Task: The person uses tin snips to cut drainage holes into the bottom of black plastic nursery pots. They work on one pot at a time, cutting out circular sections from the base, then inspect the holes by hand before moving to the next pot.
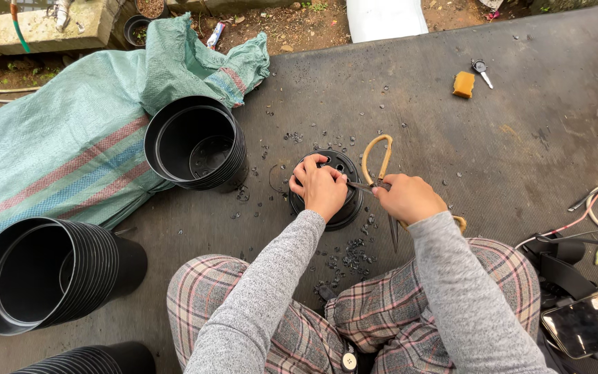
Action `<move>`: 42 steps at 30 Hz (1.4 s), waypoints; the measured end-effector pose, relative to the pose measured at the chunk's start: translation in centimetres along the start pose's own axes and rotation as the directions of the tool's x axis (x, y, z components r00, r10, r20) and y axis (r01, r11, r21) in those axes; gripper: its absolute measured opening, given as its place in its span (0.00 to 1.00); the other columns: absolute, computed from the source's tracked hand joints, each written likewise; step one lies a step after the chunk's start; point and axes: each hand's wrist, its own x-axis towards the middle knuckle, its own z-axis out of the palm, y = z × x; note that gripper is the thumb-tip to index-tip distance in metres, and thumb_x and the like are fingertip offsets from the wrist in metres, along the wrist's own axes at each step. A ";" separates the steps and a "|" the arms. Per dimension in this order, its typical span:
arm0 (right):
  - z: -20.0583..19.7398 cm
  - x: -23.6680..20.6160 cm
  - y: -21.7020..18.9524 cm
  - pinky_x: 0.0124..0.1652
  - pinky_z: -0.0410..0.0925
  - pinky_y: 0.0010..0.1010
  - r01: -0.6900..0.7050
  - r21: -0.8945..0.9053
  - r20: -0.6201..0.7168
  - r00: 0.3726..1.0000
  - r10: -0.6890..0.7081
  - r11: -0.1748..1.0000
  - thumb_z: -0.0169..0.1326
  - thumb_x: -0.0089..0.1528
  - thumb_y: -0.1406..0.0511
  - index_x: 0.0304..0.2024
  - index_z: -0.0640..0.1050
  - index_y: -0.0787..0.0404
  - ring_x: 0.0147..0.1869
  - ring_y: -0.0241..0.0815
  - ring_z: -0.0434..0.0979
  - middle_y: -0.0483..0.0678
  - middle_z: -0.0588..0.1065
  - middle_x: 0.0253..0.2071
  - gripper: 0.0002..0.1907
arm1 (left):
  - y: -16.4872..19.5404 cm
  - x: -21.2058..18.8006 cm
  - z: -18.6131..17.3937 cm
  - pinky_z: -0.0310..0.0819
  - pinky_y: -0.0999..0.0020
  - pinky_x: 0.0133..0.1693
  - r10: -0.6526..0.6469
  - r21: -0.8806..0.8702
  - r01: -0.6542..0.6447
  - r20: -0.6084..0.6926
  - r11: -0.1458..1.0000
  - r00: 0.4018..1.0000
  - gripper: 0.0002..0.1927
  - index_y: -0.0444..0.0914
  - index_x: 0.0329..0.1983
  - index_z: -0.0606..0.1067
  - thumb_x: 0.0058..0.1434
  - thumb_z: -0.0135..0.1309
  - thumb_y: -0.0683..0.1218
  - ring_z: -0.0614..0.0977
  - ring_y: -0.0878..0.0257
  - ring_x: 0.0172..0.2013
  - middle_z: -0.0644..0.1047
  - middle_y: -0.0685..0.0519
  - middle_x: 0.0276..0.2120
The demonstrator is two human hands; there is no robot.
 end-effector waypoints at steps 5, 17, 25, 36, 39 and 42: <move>1.5 -2.6 -1.9 0.37 0.76 0.51 0.074 -0.305 -0.265 0.951 -0.159 0.949 0.52 0.65 0.51 0.45 0.80 0.55 0.39 0.59 0.84 0.54 0.81 0.33 0.17 | 0.2 0.1 -0.1 0.36 0.37 0.64 -0.011 -0.006 0.011 0.007 1.000 1.000 0.07 0.40 0.26 0.83 0.54 0.64 0.48 0.58 0.50 0.65 0.67 0.53 0.58; 0.8 1.8 1.2 0.40 0.72 0.45 0.039 0.072 0.052 0.998 -0.043 0.997 0.54 0.64 0.51 0.50 0.81 0.57 0.36 0.50 0.81 0.51 0.81 0.31 0.21 | 0.2 -0.2 -0.4 0.36 0.38 0.65 -0.011 -0.012 0.011 0.021 1.000 1.000 0.08 0.40 0.26 0.82 0.55 0.64 0.48 0.58 0.50 0.65 0.67 0.53 0.58; 1.1 3.0 2.4 0.20 0.54 0.30 -0.217 0.457 0.315 0.946 0.071 0.863 0.54 0.66 0.56 0.43 0.81 0.60 0.18 0.33 0.56 0.41 0.63 0.19 0.15 | 0.2 -0.3 -1.3 0.36 0.38 0.65 0.035 0.003 -0.035 0.026 0.999 0.999 0.04 0.43 0.29 0.82 0.56 0.62 0.47 0.60 0.52 0.63 0.69 0.56 0.56; 0.7 2.5 1.9 0.20 0.54 0.28 -0.230 0.460 0.313 0.946 0.086 0.857 0.54 0.66 0.55 0.39 0.80 0.59 0.18 0.32 0.56 0.38 0.63 0.19 0.15 | -1.0 1.2 -3.0 0.65 0.56 0.58 0.753 0.241 -0.755 0.119 0.610 0.647 0.10 0.40 0.37 0.79 0.52 0.56 0.37 0.78 0.57 0.45 0.76 0.55 0.38; 0.6 2.4 1.8 0.20 0.55 0.28 -0.230 0.400 0.301 0.947 0.110 0.887 0.53 0.67 0.54 0.39 0.80 0.59 0.18 0.32 0.56 0.39 0.63 0.19 0.15 | -1.3 1.5 -2.8 0.69 0.61 0.53 0.750 0.204 -0.762 0.145 0.615 0.645 0.08 0.39 0.36 0.79 0.55 0.56 0.36 0.78 0.56 0.44 0.77 0.55 0.38; 0.4 2.3 1.6 0.20 0.56 0.29 -0.209 0.376 0.288 0.952 0.100 0.903 0.53 0.67 0.54 0.40 0.80 0.59 0.18 0.33 0.58 0.39 0.63 0.18 0.16 | -1.5 1.7 -2.8 0.70 0.62 0.52 0.762 0.145 -0.769 0.113 0.623 0.638 0.11 0.39 0.36 0.79 0.52 0.54 0.34 0.78 0.57 0.43 0.77 0.55 0.37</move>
